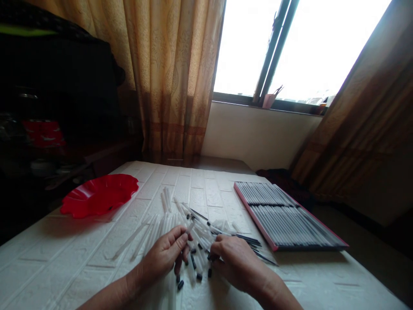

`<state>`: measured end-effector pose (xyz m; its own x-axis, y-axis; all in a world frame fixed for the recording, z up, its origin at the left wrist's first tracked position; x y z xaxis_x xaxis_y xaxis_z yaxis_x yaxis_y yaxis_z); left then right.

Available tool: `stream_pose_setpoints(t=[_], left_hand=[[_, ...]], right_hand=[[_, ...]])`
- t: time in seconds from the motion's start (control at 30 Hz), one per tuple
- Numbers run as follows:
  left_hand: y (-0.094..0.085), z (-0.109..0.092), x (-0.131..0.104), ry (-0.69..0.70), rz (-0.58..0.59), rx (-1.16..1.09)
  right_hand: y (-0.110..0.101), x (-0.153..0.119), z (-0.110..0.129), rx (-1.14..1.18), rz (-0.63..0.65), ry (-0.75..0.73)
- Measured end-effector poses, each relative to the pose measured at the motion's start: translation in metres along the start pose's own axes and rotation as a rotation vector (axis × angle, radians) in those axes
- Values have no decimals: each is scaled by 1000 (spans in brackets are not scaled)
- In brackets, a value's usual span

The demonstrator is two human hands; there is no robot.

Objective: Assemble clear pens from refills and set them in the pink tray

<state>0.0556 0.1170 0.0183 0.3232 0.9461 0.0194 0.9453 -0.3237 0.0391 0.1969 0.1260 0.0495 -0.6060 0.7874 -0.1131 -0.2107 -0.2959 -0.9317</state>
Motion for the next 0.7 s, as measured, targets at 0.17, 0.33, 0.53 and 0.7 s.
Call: stream_pose_setpoints(t=[0.17, 0.33, 0.53, 0.7], left_hand=[[-9, -11, -1, 30, -39, 125], [2, -16, -8, 52, 9, 307], [14, -27, -14, 96, 67, 477], [16, -29, -14, 104, 88, 540]], right_hand=[[-23, -1, -13, 192, -130, -8], [-35, 2, -17, 446, -221, -35], [-28, 3, -4, 828, -211, -115], [-25, 2, 3, 817, -174, -127]])
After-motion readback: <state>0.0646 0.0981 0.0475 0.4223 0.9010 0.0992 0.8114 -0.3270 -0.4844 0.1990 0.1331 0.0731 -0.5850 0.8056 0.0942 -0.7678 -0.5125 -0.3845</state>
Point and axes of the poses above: each hand's wrist, its own x-axis towards the middle knuckle, its own y-axis out of the palm, z = x × y, the point moved 9 cm from there along x, towards the middle knuckle, and after that the axes turned 5 degrees about z, right-handed, at the moved point
